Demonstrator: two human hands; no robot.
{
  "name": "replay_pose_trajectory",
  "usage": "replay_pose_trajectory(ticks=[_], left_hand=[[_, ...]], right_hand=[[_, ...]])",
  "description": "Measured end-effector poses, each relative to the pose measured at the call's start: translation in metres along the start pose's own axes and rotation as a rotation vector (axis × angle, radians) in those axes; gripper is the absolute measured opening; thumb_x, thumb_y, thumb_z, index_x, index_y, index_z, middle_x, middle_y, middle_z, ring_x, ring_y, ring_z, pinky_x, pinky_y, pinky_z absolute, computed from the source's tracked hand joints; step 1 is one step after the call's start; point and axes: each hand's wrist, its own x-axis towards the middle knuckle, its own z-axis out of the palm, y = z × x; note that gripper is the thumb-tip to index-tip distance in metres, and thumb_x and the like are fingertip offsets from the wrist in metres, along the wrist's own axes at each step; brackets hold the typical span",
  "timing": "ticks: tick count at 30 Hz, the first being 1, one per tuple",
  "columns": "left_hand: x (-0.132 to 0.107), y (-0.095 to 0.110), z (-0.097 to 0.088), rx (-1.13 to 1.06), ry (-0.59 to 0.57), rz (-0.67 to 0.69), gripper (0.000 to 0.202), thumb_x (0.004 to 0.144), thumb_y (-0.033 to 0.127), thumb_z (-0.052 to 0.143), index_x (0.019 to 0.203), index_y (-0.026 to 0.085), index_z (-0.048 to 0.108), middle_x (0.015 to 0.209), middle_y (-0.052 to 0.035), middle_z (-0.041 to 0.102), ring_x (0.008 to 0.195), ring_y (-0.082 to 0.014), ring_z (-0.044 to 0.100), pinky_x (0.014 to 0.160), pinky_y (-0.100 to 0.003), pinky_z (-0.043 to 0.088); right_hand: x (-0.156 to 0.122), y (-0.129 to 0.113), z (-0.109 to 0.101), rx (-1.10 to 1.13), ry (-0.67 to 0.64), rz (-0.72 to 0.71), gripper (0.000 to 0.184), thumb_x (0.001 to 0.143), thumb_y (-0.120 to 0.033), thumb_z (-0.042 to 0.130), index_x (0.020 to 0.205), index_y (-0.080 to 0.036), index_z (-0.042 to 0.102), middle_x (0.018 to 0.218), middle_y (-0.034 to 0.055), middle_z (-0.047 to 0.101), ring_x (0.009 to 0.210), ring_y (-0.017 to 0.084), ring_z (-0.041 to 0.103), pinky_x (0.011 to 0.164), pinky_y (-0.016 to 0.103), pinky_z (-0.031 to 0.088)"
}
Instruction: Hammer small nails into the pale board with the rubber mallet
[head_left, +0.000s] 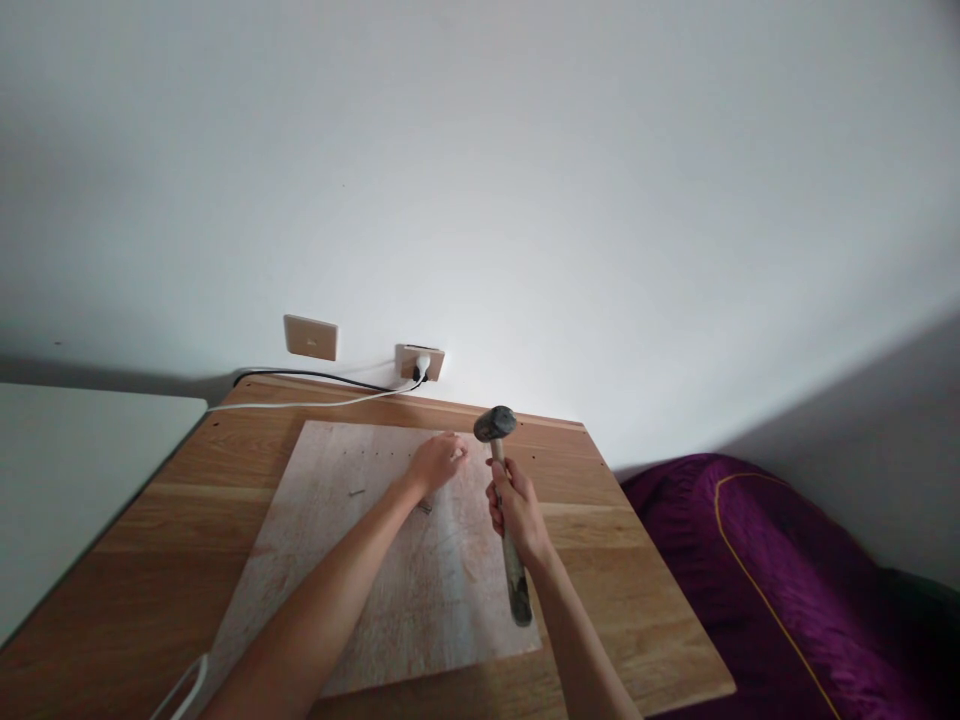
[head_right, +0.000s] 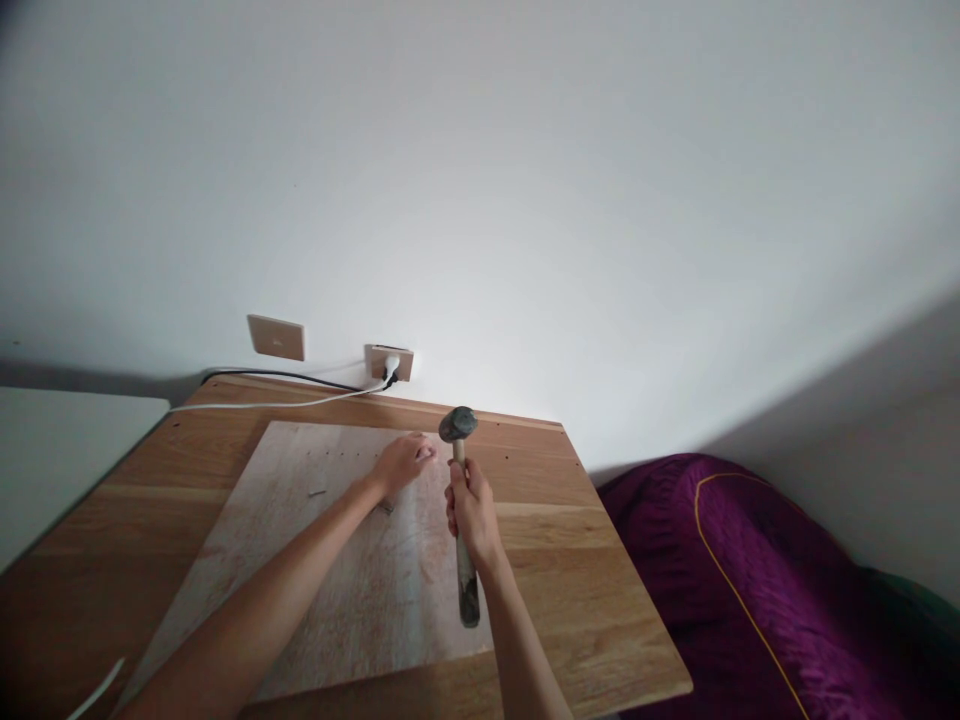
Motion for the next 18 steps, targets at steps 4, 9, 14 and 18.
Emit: replay_pose_trajectory(ticks=[4,9,14,18], left_hand=[[-0.002,-0.001,0.003,-0.028,0.065,0.007,0.057,0.079,0.031,0.082,0.131,0.019,0.062,0.131,-0.0133,0.068,0.122,-0.0300,0.065,0.102,-0.037,0.050],[-0.003,-0.005,0.005,-0.044,0.085,0.001,0.054,0.079,0.029,0.081,0.129,0.020,0.064,0.129,-0.0122,0.068,0.118,-0.0289,0.067,0.100,-0.036,0.052],[-0.001,-0.009,0.005,-0.029,0.069,0.001,0.015,0.086,0.028,0.075,0.097,0.019,0.073,0.109,-0.0091,0.072,0.103,-0.0254,0.069,0.092,-0.034,0.051],[0.000,-0.008,0.004,-0.034,0.072,0.026,0.008,0.088,0.026,0.072,0.086,0.018,0.072,0.097,-0.0069,0.073,0.091,-0.0216,0.068,0.085,-0.031,0.050]], right_hand=[[0.003,0.006,0.006,-0.082,0.006,-0.043,0.052,0.083,-0.070,0.057,0.106,-0.023,0.053,0.058,-0.0126,0.045,0.035,0.006,0.036,0.031,0.018,0.026],[0.004,0.023,0.008,-0.177,-0.019,0.088,0.050,0.082,-0.069,0.057,0.100,-0.023,0.054,0.055,-0.0110,0.048,0.035,0.008,0.041,0.031,0.019,0.029],[-0.007,0.031,0.000,-0.012,0.039,0.071,0.060,0.077,-0.074,0.059,0.108,-0.023,0.052,0.058,-0.0136,0.044,0.035,0.005,0.035,0.031,0.017,0.024],[-0.012,0.047,-0.006,0.004,0.065,0.104,0.060,0.075,-0.075,0.059,0.105,-0.023,0.051,0.056,-0.0135,0.044,0.035,0.007,0.036,0.031,0.019,0.026]])
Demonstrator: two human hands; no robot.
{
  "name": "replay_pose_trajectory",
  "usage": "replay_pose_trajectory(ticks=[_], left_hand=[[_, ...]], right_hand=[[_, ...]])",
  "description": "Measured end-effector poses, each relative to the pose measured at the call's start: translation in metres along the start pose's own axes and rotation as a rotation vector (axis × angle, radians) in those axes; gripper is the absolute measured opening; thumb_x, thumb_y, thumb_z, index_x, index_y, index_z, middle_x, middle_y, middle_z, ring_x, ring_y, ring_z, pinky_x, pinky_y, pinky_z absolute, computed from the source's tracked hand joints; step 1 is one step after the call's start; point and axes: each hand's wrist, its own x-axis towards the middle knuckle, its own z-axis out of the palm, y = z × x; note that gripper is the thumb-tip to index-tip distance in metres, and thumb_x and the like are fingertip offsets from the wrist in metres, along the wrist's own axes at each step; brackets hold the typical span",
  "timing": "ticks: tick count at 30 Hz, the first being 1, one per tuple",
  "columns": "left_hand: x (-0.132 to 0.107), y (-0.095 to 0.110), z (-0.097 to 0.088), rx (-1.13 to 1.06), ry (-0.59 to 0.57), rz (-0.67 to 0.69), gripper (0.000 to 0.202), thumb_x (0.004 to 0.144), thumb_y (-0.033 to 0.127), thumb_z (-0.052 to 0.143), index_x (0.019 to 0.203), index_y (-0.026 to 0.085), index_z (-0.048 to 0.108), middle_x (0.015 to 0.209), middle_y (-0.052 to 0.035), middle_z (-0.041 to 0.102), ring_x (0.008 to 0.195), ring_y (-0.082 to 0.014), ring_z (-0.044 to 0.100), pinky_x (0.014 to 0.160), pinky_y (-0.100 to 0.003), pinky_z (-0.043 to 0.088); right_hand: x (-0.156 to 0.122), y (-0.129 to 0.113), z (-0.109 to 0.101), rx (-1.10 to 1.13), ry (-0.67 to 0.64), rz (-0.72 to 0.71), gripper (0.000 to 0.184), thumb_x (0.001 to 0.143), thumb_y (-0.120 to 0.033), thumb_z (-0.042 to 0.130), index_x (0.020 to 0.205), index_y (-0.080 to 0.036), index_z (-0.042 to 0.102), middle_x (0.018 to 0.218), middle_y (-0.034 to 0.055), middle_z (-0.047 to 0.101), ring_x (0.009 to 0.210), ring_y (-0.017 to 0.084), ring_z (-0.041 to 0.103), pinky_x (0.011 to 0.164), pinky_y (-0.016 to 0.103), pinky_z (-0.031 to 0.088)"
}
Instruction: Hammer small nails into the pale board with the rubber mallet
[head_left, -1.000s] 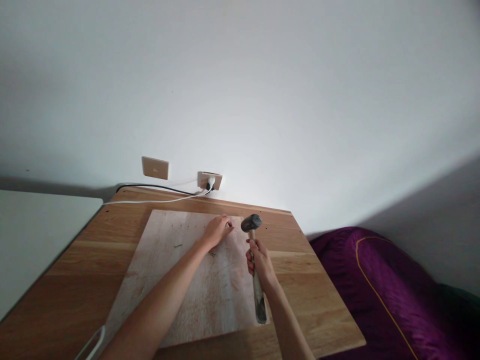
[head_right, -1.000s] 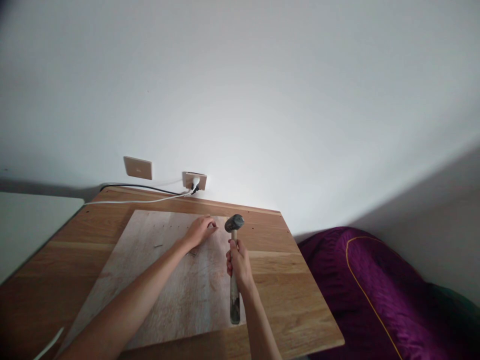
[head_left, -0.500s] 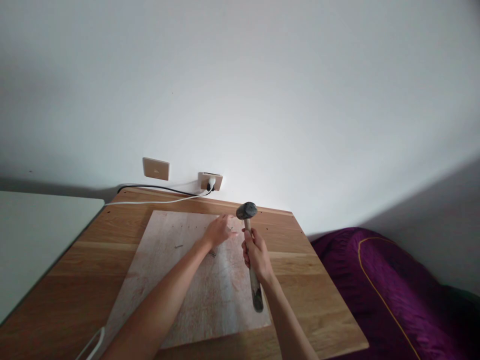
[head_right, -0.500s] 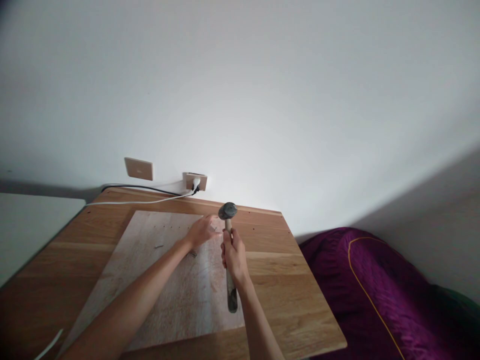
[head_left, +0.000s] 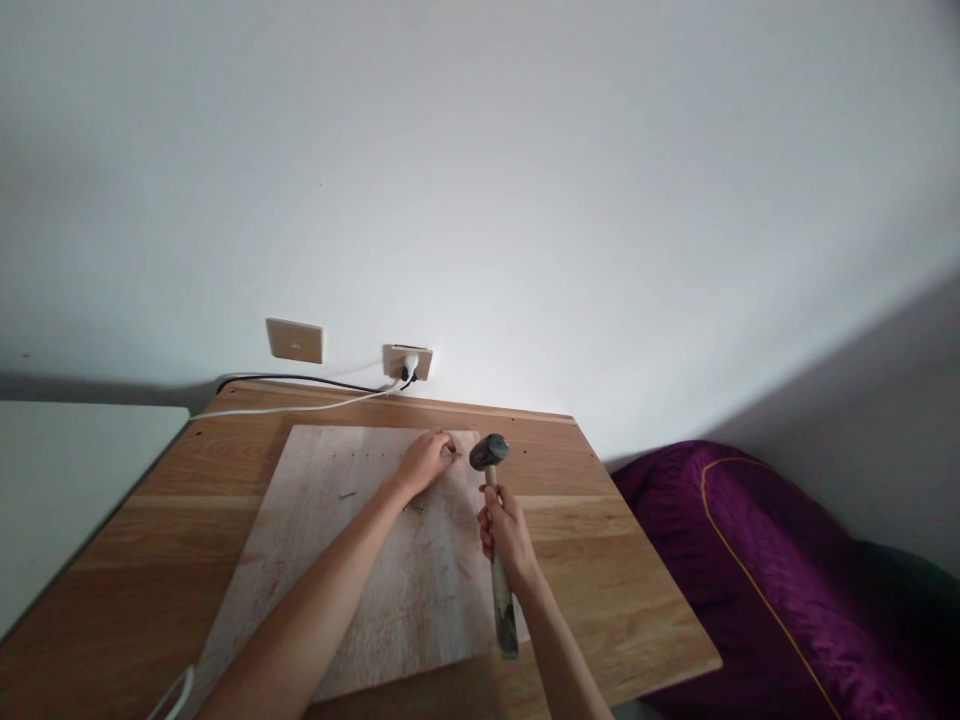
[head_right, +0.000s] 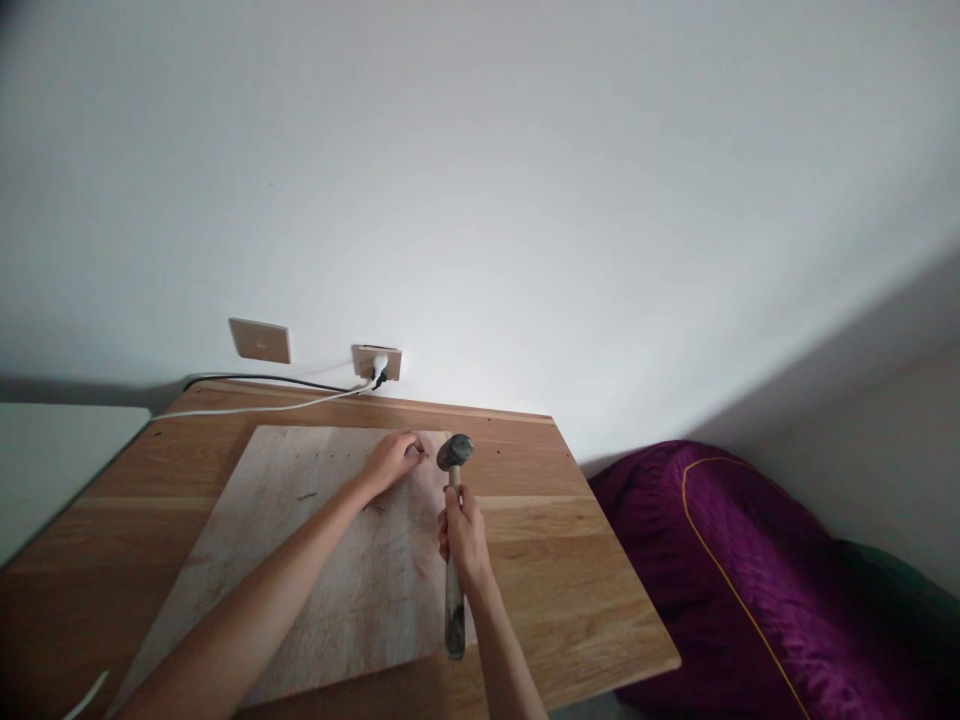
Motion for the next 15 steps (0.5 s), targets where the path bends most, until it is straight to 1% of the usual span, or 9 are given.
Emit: replay_pose_trajectory(ticks=[5,8,11,15], left_hand=[[-0.001,0.004,-0.001,0.026,0.004,0.007,0.007,0.087,0.024,0.074,0.090,0.019,0.071,0.096,-0.0058,0.074,0.089,-0.0203,0.067,0.084,-0.031,0.049],[-0.001,0.007,-0.001,0.056,0.000,-0.012,0.002,0.088,0.019,0.071,0.086,0.019,0.070,0.094,-0.0065,0.074,0.089,-0.0207,0.067,0.084,-0.031,0.049],[-0.004,0.011,-0.001,0.054,0.002,-0.027,0.005,0.088,0.016,0.069,0.083,0.018,0.069,0.090,-0.0063,0.073,0.087,-0.0206,0.067,0.083,-0.031,0.049],[-0.014,0.018,0.001,0.042,-0.016,-0.032,0.002,0.086,0.016,0.069,0.085,0.017,0.070,0.085,-0.0043,0.071,0.083,-0.0192,0.065,0.079,-0.029,0.048]], right_hand=[[0.007,0.021,0.000,-0.055,0.010,-0.003,0.049,0.081,-0.072,0.055,0.095,-0.025,0.050,0.053,-0.0126,0.043,0.034,0.008,0.037,0.032,0.020,0.027],[0.009,0.026,0.001,-0.067,0.029,-0.005,0.043,0.084,-0.068,0.055,0.093,-0.026,0.050,0.053,-0.0121,0.043,0.035,0.009,0.038,0.033,0.020,0.026],[0.005,0.031,-0.001,-0.068,0.040,-0.012,0.043,0.084,-0.069,0.053,0.091,-0.027,0.049,0.052,-0.0120,0.043,0.034,0.009,0.038,0.033,0.020,0.026],[-0.008,0.038,-0.008,-0.032,0.015,-0.021,0.046,0.083,-0.071,0.054,0.092,-0.026,0.050,0.053,-0.0118,0.044,0.035,0.009,0.037,0.032,0.020,0.028]])
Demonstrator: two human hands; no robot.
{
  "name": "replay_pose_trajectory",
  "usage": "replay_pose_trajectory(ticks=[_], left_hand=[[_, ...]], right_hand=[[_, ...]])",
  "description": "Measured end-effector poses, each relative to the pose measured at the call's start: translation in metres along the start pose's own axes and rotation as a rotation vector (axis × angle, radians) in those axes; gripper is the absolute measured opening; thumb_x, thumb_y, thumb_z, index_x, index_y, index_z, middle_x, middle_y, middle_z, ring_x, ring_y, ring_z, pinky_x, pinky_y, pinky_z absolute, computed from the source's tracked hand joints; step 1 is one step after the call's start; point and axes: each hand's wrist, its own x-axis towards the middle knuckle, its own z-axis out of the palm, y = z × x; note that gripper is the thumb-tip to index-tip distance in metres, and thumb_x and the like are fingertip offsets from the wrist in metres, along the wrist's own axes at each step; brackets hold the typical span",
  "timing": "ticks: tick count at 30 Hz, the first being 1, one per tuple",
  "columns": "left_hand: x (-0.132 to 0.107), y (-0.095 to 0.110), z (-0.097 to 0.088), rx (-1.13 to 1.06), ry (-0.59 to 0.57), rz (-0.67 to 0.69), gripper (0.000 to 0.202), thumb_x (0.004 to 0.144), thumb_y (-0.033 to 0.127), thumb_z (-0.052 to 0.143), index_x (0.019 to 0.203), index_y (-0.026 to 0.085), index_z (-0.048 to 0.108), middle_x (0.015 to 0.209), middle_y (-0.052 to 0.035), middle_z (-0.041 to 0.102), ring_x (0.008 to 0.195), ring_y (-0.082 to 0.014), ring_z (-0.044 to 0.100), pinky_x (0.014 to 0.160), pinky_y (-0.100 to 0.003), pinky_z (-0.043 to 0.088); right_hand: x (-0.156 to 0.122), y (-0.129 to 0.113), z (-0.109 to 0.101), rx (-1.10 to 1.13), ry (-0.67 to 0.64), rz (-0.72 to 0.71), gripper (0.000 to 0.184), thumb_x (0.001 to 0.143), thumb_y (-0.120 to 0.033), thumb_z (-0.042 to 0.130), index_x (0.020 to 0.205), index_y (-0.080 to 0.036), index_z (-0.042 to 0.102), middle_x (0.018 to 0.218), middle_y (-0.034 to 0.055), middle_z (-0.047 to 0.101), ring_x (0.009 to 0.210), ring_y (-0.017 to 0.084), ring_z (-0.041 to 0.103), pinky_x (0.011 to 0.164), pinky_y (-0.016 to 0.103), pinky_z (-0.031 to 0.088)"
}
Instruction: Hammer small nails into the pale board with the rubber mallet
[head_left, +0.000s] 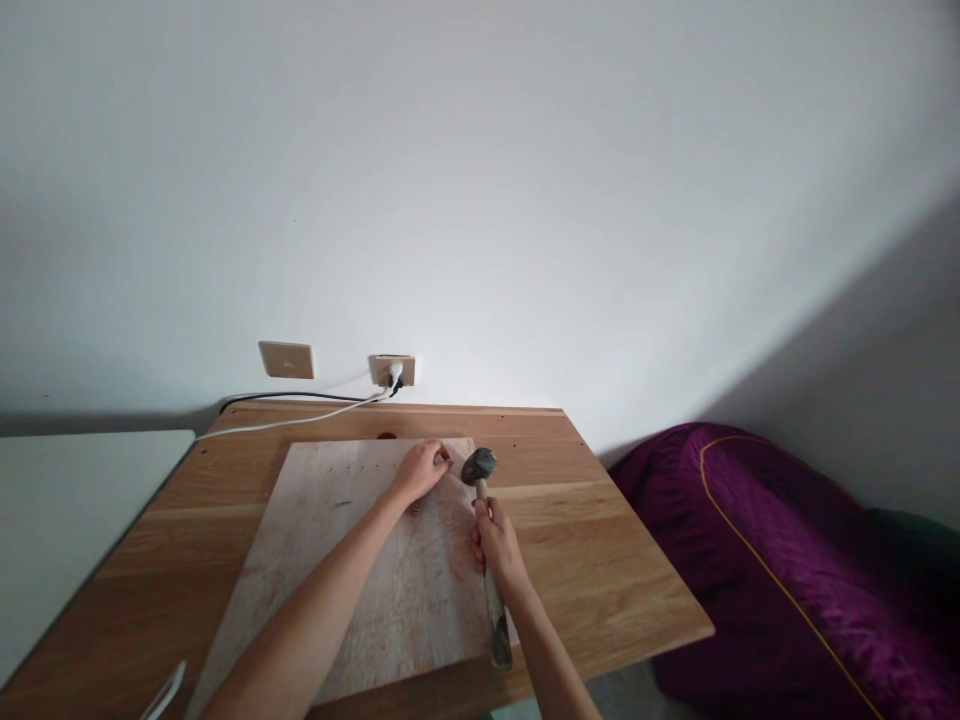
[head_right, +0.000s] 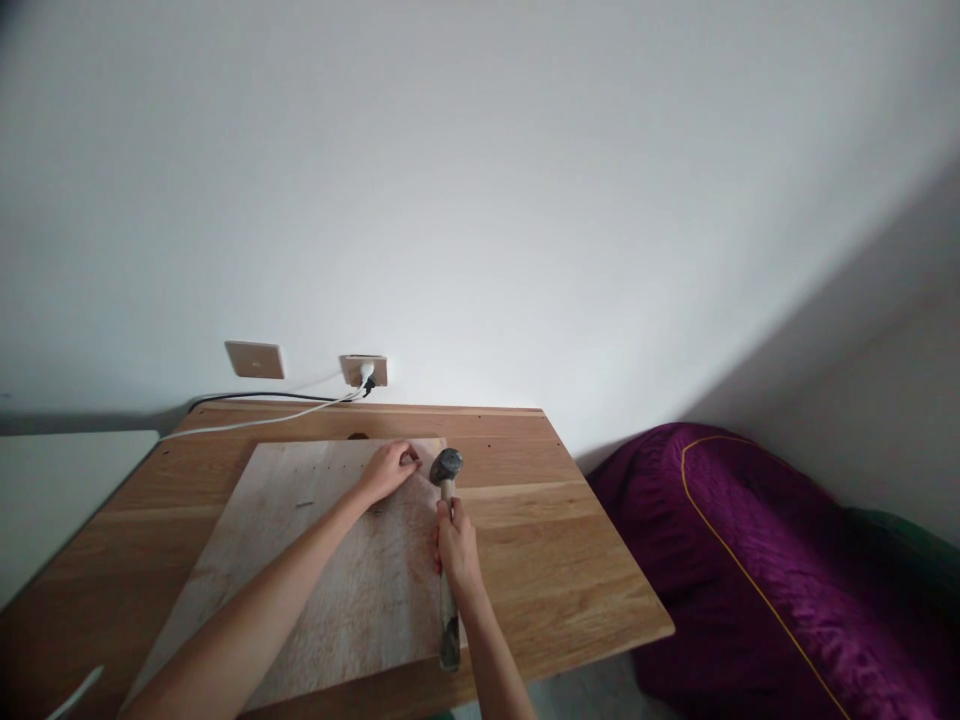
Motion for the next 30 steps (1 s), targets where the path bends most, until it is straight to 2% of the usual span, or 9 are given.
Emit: replay_pose_trajectory(ticks=[7,10,12,14,16,18,21,26,30], left_hand=[[-0.018,0.012,0.006,0.011,0.004,-0.002,0.004,0.083,0.014,0.070,0.082,0.017,0.067,0.083,-0.0031,0.068,0.083,-0.0186,0.064,0.077,-0.029,0.046],[-0.023,0.013,-0.001,-0.037,-0.021,0.012,0.012,0.081,0.019,0.073,0.091,0.018,0.067,0.083,-0.0010,0.066,0.081,-0.0178,0.062,0.076,-0.029,0.048],[-0.029,0.012,-0.014,-0.070,-0.027,0.048,0.021,0.082,0.023,0.072,0.101,0.019,0.066,0.087,-0.0005,0.065,0.081,-0.0175,0.062,0.078,-0.029,0.049],[-0.040,0.012,-0.033,-0.058,-0.048,0.105,0.021,0.083,0.024,0.067,0.104,0.021,0.065,0.096,-0.0024,0.065,0.085,-0.0176,0.063,0.082,-0.030,0.051],[-0.055,0.014,-0.054,0.002,-0.151,0.177,0.018,0.081,0.019,0.065,0.099,0.021,0.065,0.106,-0.0048,0.064,0.088,-0.0181,0.063,0.083,-0.030,0.051],[-0.071,0.019,-0.072,0.094,-0.296,0.230,0.019,0.076,0.016,0.066,0.094,0.021,0.066,0.107,-0.0051,0.064,0.089,-0.0194,0.064,0.082,-0.029,0.051],[-0.090,0.028,-0.085,0.231,-0.393,0.246,0.019,0.075,0.014,0.066,0.091,0.021,0.068,0.103,-0.0055,0.067,0.094,-0.0231,0.065,0.085,-0.031,0.050],[-0.093,0.031,-0.082,0.373,-0.357,0.290,0.038,0.077,-0.002,0.053,0.100,0.022,0.072,0.110,-0.0076,0.070,0.104,-0.0243,0.067,0.089,-0.032,0.049],[-0.084,0.029,-0.074,0.549,-0.380,0.392,0.032,0.081,-0.002,0.053,0.088,0.021,0.073,0.099,-0.0092,0.073,0.103,-0.0263,0.067,0.091,-0.035,0.049]], right_hand=[[-0.022,0.006,-0.006,0.020,0.040,0.027,0.049,0.081,-0.073,0.054,0.093,-0.026,0.052,0.052,-0.0108,0.045,0.034,0.010,0.039,0.031,0.021,0.030],[-0.026,0.008,-0.008,0.058,0.027,0.019,0.050,0.079,-0.074,0.058,0.093,-0.027,0.052,0.053,-0.0105,0.046,0.034,0.010,0.039,0.031,0.021,0.029],[-0.027,0.010,-0.009,0.069,0.017,0.004,0.049,0.080,-0.074,0.060,0.091,-0.027,0.052,0.053,-0.0098,0.047,0.035,0.010,0.040,0.033,0.021,0.029],[-0.025,0.013,-0.010,0.065,0.014,-0.017,0.048,0.080,-0.074,0.060,0.088,-0.027,0.052,0.053,-0.0091,0.048,0.036,0.011,0.040,0.034,0.022,0.030],[-0.023,0.016,-0.011,0.065,0.012,-0.033,0.048,0.081,-0.074,0.060,0.087,-0.027,0.053,0.052,-0.0091,0.048,0.036,0.011,0.040,0.035,0.022,0.030],[-0.022,0.019,-0.012,0.076,0.005,-0.039,0.048,0.081,-0.074,0.062,0.089,-0.027,0.054,0.052,-0.0092,0.048,0.036,0.011,0.040,0.036,0.022,0.029],[-0.020,0.022,-0.012,0.088,-0.005,-0.051,0.047,0.080,-0.073,0.064,0.090,-0.027,0.055,0.052,-0.0089,0.049,0.036,0.012,0.040,0.036,0.022,0.028],[-0.021,0.022,-0.012,0.083,0.005,-0.068,0.045,0.081,-0.072,0.063,0.089,-0.028,0.054,0.051,-0.0089,0.048,0.036,0.013,0.041,0.036,0.023,0.030],[-0.021,0.024,-0.011,0.057,0.035,-0.093,0.044,0.083,-0.071,0.060,0.088,-0.028,0.055,0.052,-0.0081,0.048,0.037,0.014,0.043,0.036,0.024,0.033]])
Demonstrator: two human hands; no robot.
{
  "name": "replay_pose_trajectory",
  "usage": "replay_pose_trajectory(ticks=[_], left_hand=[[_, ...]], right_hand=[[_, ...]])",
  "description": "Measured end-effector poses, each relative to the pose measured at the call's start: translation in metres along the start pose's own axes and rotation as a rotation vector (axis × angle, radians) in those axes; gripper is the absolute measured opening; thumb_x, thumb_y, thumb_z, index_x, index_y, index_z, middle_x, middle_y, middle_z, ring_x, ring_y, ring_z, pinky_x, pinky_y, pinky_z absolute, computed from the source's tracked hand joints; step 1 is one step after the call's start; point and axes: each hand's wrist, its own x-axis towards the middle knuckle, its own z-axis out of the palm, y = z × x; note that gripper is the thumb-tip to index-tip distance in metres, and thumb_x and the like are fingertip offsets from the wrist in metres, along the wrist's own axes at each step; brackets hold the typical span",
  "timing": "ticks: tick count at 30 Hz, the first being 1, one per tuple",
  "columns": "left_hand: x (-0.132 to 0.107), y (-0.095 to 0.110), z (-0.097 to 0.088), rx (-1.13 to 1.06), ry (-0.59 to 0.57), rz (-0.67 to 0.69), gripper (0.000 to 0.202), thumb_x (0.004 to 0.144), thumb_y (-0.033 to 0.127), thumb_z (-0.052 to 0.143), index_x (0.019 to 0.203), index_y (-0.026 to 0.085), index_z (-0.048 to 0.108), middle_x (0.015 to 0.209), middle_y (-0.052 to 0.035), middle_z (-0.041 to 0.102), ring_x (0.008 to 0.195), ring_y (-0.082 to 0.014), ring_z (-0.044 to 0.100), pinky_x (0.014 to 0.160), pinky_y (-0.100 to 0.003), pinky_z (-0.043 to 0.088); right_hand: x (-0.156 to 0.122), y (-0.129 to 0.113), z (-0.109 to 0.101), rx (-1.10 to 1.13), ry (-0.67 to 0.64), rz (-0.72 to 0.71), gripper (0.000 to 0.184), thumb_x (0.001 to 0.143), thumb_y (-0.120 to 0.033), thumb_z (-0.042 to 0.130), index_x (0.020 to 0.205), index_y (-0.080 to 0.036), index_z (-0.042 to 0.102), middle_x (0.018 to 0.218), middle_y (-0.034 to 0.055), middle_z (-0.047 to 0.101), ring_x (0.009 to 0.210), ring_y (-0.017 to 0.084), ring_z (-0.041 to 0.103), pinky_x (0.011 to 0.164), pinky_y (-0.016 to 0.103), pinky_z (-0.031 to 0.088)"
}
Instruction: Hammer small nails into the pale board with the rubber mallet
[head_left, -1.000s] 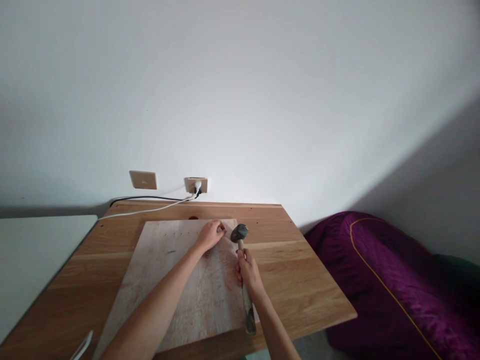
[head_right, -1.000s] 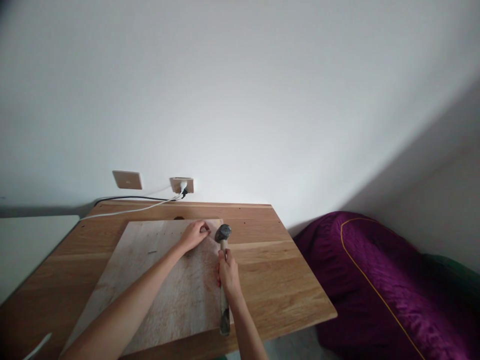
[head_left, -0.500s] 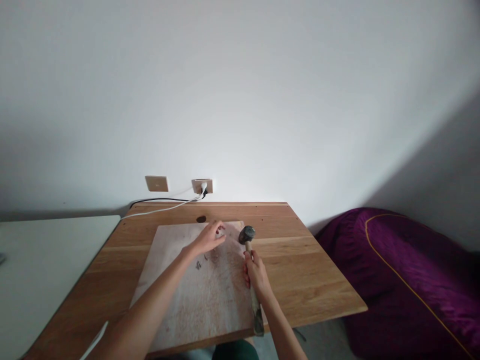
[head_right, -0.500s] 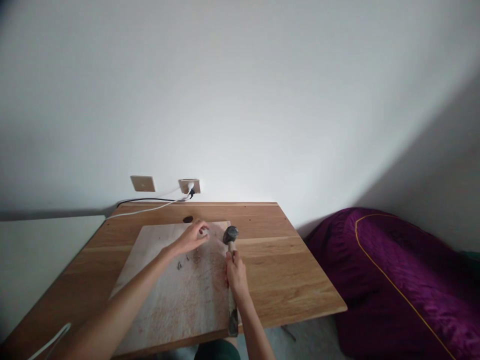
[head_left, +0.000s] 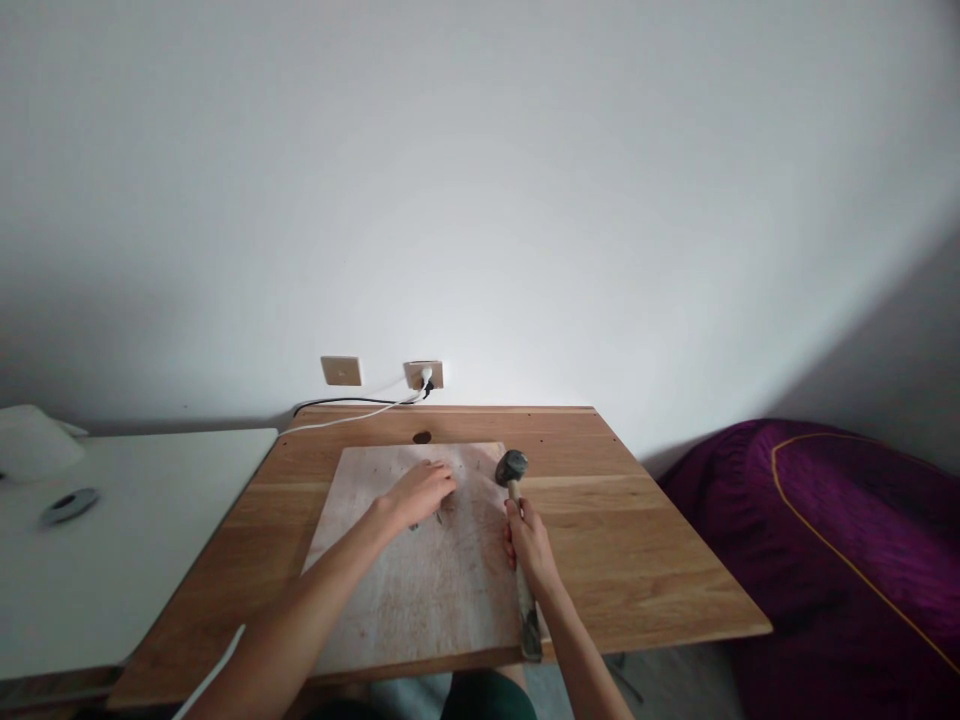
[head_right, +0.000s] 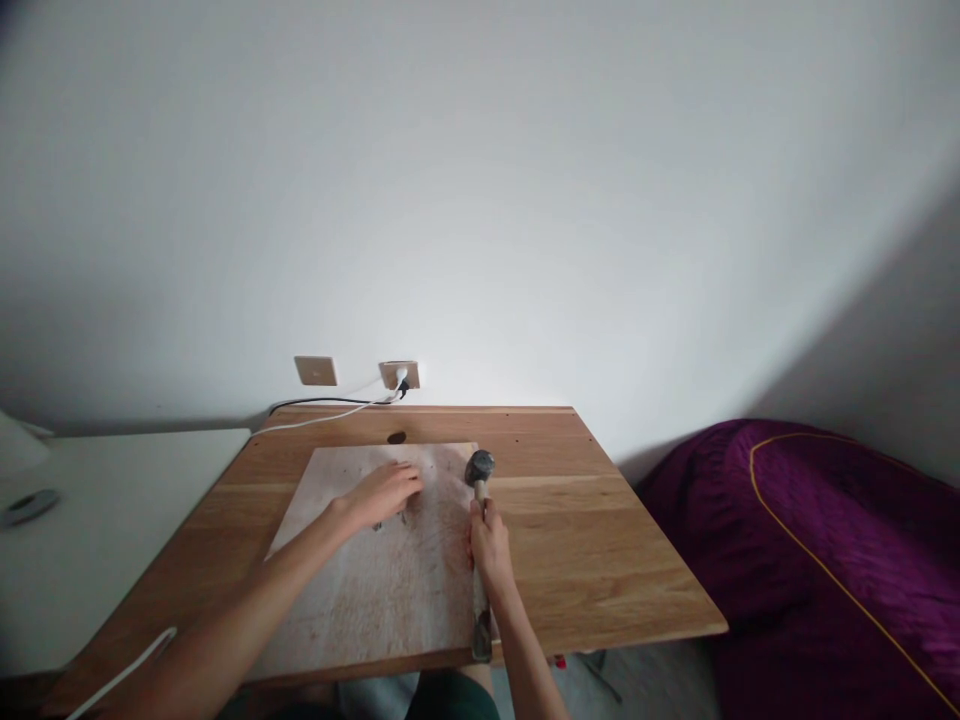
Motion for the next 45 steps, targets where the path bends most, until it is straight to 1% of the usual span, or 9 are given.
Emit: replay_pose_trajectory(ticks=[4,7,9,12,14,16,20,24,45], left_hand=[[0.008,-0.002,0.003,0.118,-0.024,0.063,0.024,0.082,0.003,0.059,0.084,0.020,0.074,0.096,-0.0102,0.074,0.102,-0.0268,0.066,0.092,-0.036,0.050],[0.012,-0.006,0.005,0.073,0.007,0.038,0.017,0.079,0.004,0.064,0.079,0.019,0.073,0.091,-0.0090,0.074,0.095,-0.0255,0.068,0.086,-0.034,0.050],[0.016,-0.011,0.007,-0.054,0.097,-0.096,0.013,0.076,0.007,0.067,0.077,0.019,0.071,0.087,-0.0064,0.074,0.086,-0.0231,0.068,0.079,-0.032,0.050],[0.029,-0.020,0.013,-0.392,0.323,-0.377,0.012,0.076,0.011,0.068,0.084,0.019,0.071,0.080,-0.0020,0.074,0.074,-0.0180,0.068,0.069,-0.026,0.048],[0.039,-0.025,0.020,-0.610,0.441,-0.442,0.019,0.077,0.012,0.067,0.094,0.019,0.073,0.080,-0.0012,0.075,0.072,-0.0162,0.068,0.069,-0.025,0.049],[0.049,-0.028,0.028,-0.737,0.489,-0.433,0.020,0.078,0.013,0.068,0.097,0.018,0.075,0.083,-0.0025,0.078,0.075,-0.0165,0.071,0.073,-0.026,0.051],[0.059,-0.026,0.048,-0.770,0.524,-0.486,0.010,0.079,0.014,0.069,0.086,0.019,0.075,0.087,-0.0049,0.080,0.082,-0.0184,0.074,0.078,-0.027,0.053],[0.055,-0.022,0.061,-0.704,0.536,-0.501,0.013,0.081,0.015,0.069,0.090,0.022,0.075,0.089,-0.0022,0.080,0.077,-0.0161,0.072,0.075,-0.026,0.051],[0.050,-0.021,0.062,-0.684,0.558,-0.470,0.016,0.082,0.010,0.067,0.090,0.023,0.073,0.087,-0.0001,0.079,0.074,-0.0140,0.070,0.074,-0.024,0.051]], right_hand=[[0.003,0.004,0.000,-0.059,0.013,0.002,0.042,0.087,-0.069,0.054,0.089,-0.027,0.056,0.052,-0.0073,0.049,0.040,0.016,0.047,0.038,0.025,0.035],[0.003,0.006,0.001,-0.075,0.027,0.009,0.043,0.089,-0.068,0.051,0.089,-0.026,0.056,0.052,-0.0068,0.050,0.040,0.016,0.048,0.039,0.025,0.036],[0.002,0.005,0.001,-0.062,0.025,-0.003,0.043,0.089,-0.069,0.051,0.087,-0.026,0.055,0.053,-0.0066,0.051,0.040,0.015,0.049,0.039,0.025,0.036],[-0.001,0.003,0.001,-0.039,0.018,-0.009,0.045,0.088,-0.071,0.052,0.084,-0.027,0.051,0.053,-0.0068,0.051,0.040,0.014,0.048,0.038,0.024,0.036],[-0.003,0.001,0.001,-0.035,0.033,0.003,0.046,0.087,-0.073,0.052,0.082,-0.027,0.048,0.052,-0.0073,0.049,0.039,0.014,0.046,0.036,0.025,0.035],[-0.004,0.000,0.003,-0.029,0.054,0.011,0.047,0.086,-0.074,0.051,0.081,-0.028,0.046,0.052,-0.0077,0.048,0.038,0.014,0.044,0.035,0.024,0.034],[-0.004,0.000,0.005,-0.004,0.069,0.005,0.050,0.083,-0.077,0.050,0.081,-0.028,0.045,0.052,-0.0086,0.047,0.037,0.012,0.042,0.033,0.024,0.032],[-0.005,-0.001,0.005,-0.006,0.071,0.017,0.051,0.082,-0.078,0.051,0.081,-0.028,0.044,0.053,-0.0094,0.045,0.036,0.011,0.040,0.032,0.023,0.031],[-0.008,-0.001,0.000,0.017,0.006,0.035,0.047,0.087,-0.072,0.054,0.091,-0.026,0.052,0.056,-0.0093,0.050,0.039,0.009,0.043,0.036,0.020,0.030]])
